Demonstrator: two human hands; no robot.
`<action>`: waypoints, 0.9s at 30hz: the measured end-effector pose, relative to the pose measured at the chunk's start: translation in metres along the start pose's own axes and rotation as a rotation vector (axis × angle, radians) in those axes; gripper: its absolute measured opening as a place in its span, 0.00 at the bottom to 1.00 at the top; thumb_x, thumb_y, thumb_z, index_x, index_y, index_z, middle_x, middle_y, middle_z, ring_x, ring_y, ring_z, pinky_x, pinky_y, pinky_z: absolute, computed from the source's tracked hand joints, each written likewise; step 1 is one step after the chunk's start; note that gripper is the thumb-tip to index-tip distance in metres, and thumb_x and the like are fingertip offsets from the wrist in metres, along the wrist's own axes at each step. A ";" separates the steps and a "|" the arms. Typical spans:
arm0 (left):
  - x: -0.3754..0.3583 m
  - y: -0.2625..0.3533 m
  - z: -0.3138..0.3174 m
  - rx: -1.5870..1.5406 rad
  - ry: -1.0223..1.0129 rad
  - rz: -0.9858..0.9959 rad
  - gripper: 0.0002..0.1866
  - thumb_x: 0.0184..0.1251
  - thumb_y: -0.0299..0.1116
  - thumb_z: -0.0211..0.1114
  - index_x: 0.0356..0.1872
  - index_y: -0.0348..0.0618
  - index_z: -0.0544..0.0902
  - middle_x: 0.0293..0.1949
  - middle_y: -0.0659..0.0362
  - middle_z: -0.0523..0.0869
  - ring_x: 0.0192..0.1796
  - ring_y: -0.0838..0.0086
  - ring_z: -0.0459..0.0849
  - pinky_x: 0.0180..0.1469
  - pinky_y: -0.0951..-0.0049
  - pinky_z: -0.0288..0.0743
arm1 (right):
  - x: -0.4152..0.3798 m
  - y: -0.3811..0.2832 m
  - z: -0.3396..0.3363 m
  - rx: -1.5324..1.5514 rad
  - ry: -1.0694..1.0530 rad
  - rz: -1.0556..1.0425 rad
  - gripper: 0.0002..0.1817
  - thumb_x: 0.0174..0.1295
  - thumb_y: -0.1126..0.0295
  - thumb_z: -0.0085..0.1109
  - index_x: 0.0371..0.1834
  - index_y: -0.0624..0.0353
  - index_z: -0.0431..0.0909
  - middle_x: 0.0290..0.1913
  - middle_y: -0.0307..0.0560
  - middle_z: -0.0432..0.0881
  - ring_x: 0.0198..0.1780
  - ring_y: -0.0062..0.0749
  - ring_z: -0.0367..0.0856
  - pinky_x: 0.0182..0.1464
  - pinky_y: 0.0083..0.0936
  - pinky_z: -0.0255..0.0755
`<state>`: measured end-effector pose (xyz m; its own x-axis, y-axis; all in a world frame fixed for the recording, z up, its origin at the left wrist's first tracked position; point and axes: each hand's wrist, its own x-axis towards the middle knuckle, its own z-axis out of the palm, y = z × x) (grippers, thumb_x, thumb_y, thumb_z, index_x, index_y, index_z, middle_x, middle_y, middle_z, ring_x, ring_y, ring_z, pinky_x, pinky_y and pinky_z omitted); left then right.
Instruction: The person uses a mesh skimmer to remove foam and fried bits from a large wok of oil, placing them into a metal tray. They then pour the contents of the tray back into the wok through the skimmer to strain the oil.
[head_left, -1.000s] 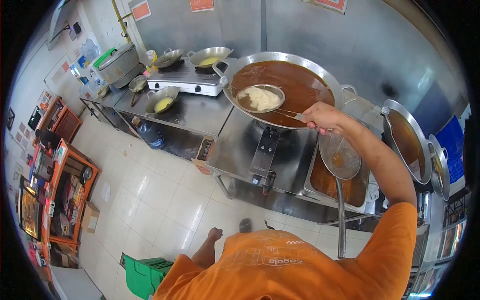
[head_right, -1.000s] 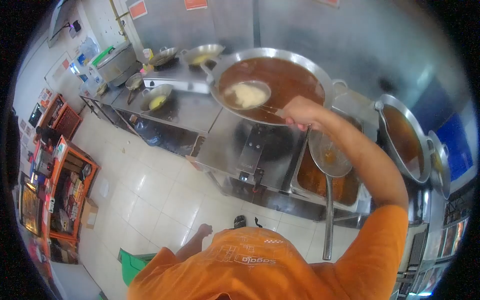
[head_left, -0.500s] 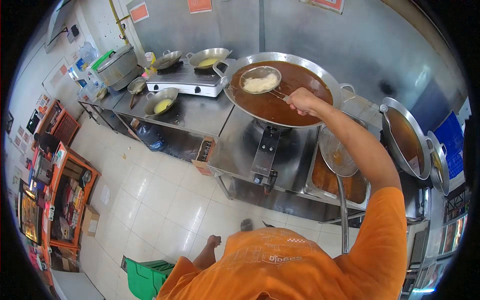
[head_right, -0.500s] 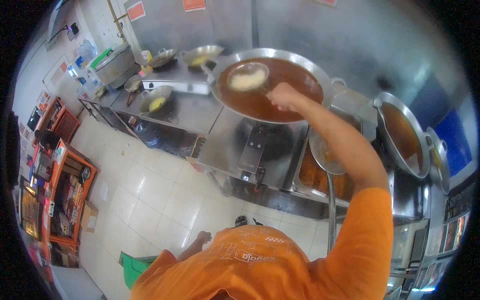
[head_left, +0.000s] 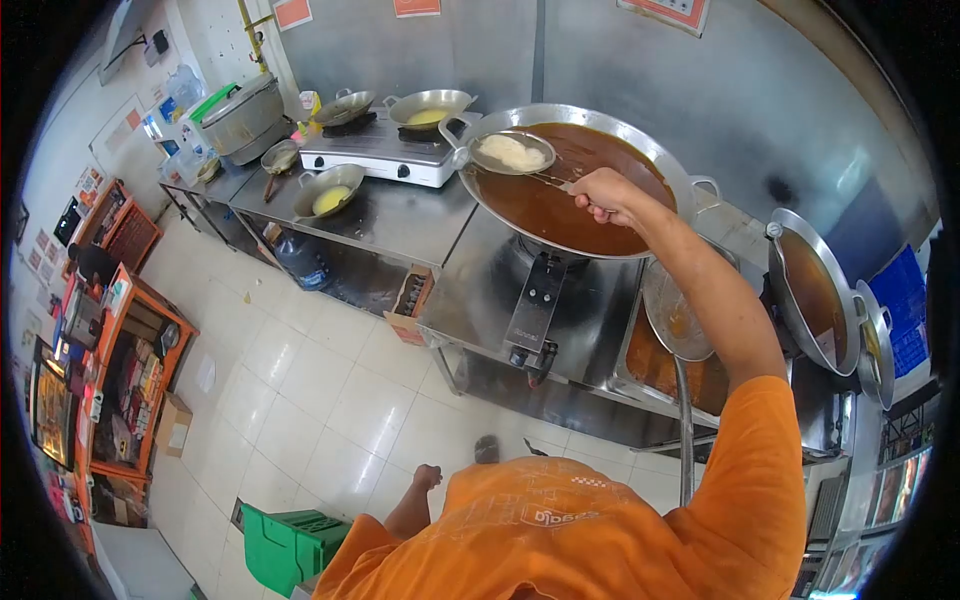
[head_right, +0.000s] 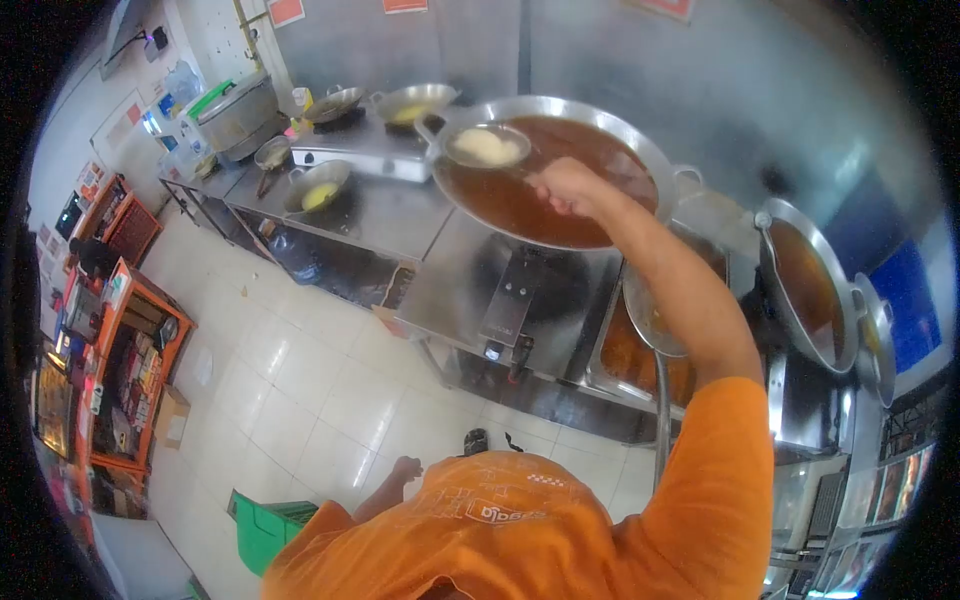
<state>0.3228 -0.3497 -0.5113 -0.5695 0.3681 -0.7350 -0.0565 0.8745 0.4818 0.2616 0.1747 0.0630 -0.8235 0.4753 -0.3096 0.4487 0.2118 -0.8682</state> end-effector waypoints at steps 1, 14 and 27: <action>-0.002 0.003 -0.002 -0.067 -0.009 -0.117 0.14 0.55 0.38 0.53 0.22 0.41 0.83 0.23 0.56 0.84 0.23 0.71 0.80 0.28 0.70 0.73 | -0.001 0.004 -0.005 -0.002 0.009 0.011 0.08 0.58 0.70 0.51 0.21 0.55 0.69 0.16 0.32 0.68 0.13 0.13 0.58 0.12 0.14 0.53; 0.031 -0.004 -0.004 0.293 -0.114 0.705 0.09 0.59 0.33 0.55 0.37 0.42 0.78 0.35 0.61 0.83 0.30 0.77 0.81 0.31 0.75 0.74 | -0.083 0.027 -0.086 -0.070 0.258 -0.140 0.09 0.57 0.68 0.50 0.22 0.58 0.72 0.18 0.34 0.70 0.13 0.17 0.61 0.13 0.19 0.53; -0.159 0.372 -0.028 -0.422 -0.652 0.443 0.16 0.60 0.38 0.56 0.48 0.47 0.74 0.43 0.61 0.79 0.46 0.75 0.78 0.48 0.71 0.69 | -0.132 0.074 -0.144 0.016 0.240 -0.172 0.09 0.62 0.68 0.47 0.40 0.60 0.74 0.16 0.29 0.66 0.10 0.09 0.55 0.10 0.10 0.49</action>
<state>0.3697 -0.0919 -0.2022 -0.0388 0.8633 -0.5032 -0.3122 0.4679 0.8268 0.4535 0.2504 0.0951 -0.7806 0.6224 -0.0580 0.3023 0.2947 -0.9065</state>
